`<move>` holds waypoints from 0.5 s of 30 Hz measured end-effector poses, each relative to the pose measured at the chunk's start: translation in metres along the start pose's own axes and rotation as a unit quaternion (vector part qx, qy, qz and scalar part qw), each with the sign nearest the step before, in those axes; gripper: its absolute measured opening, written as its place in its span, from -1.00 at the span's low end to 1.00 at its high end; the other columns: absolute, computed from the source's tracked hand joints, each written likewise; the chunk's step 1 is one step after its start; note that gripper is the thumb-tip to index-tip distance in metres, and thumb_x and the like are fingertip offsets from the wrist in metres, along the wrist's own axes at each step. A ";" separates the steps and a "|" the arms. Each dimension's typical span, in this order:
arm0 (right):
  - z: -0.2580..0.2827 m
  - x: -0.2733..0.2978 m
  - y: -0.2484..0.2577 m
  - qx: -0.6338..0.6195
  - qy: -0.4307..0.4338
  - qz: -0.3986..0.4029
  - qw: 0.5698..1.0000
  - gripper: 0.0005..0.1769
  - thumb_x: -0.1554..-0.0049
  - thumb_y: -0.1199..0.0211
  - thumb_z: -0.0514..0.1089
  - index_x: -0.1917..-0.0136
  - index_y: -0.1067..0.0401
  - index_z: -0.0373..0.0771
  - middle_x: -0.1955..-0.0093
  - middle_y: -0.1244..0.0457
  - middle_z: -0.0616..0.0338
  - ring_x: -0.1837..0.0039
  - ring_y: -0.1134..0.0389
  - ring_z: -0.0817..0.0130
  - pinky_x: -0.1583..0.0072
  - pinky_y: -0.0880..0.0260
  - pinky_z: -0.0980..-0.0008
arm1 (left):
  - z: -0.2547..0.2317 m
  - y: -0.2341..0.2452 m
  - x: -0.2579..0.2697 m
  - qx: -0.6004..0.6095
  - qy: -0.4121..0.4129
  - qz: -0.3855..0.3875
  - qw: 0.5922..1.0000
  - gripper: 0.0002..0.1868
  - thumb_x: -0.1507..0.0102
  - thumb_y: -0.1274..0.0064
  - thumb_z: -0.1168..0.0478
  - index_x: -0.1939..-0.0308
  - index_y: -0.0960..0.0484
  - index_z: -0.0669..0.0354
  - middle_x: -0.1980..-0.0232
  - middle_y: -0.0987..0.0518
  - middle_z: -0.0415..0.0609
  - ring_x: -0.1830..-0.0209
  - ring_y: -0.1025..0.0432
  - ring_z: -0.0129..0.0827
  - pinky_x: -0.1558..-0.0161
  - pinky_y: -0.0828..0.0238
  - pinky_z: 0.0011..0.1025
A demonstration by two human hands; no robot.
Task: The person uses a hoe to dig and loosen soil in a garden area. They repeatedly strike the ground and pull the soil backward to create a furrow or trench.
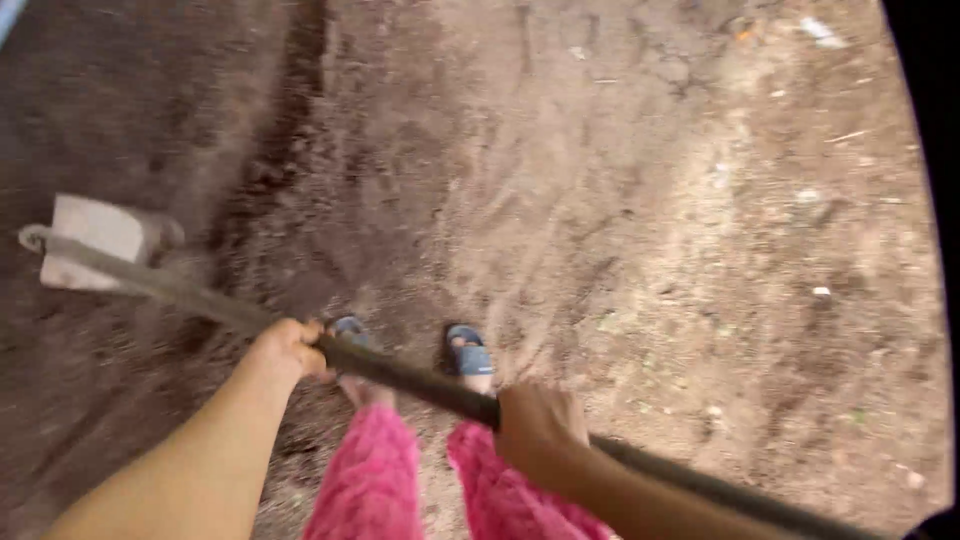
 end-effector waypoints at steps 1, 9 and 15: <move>-0.021 0.014 -0.017 -0.048 -0.047 0.046 0.997 -0.80 -0.22 -0.17 -0.15 -0.02 -0.60 0.04 0.20 -0.41 0.27 0.13 -0.46 0.31 0.04 -0.53 0.30 | 0.024 0.001 -0.003 -0.076 -0.020 -0.049 0.996 -0.84 -0.38 0.08 0.29 0.10 -0.55 -0.14 0.07 -0.52 -0.18 0.02 -0.49 -0.26 -0.32 -0.20 0.05; -0.138 0.040 -0.106 -0.030 -0.152 0.144 0.977 -0.90 -0.31 -0.19 0.13 0.02 -0.52 0.36 0.33 -0.29 0.71 0.30 -0.30 0.78 0.23 -0.38 0.82 | 0.166 -0.060 0.226 0.052 0.049 -0.140 0.988 -0.69 -0.40 -0.13 0.43 -0.09 -0.46 -0.08 -0.03 -0.57 -0.21 0.00 -0.50 -0.29 -0.35 -0.47 -0.14; -0.095 -0.019 -0.078 -0.061 -0.112 0.090 0.988 -0.76 -0.27 -0.19 0.03 -0.13 -0.60 0.35 0.24 -0.42 0.61 0.22 -0.43 0.68 0.22 -0.48 0.68 | 0.075 -0.053 0.212 0.067 -0.042 -0.097 0.992 -0.54 -0.49 -0.01 0.29 -0.42 -0.43 -0.33 -0.08 -0.38 -0.25 0.00 -0.39 -0.49 -0.36 -0.46 -0.36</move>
Point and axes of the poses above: each hand's wrist, its own x-axis away from the middle knuckle, its own y-axis out of the back of the hand, z = x × y, the point moved 8 cm from there along -x, towards the middle knuckle
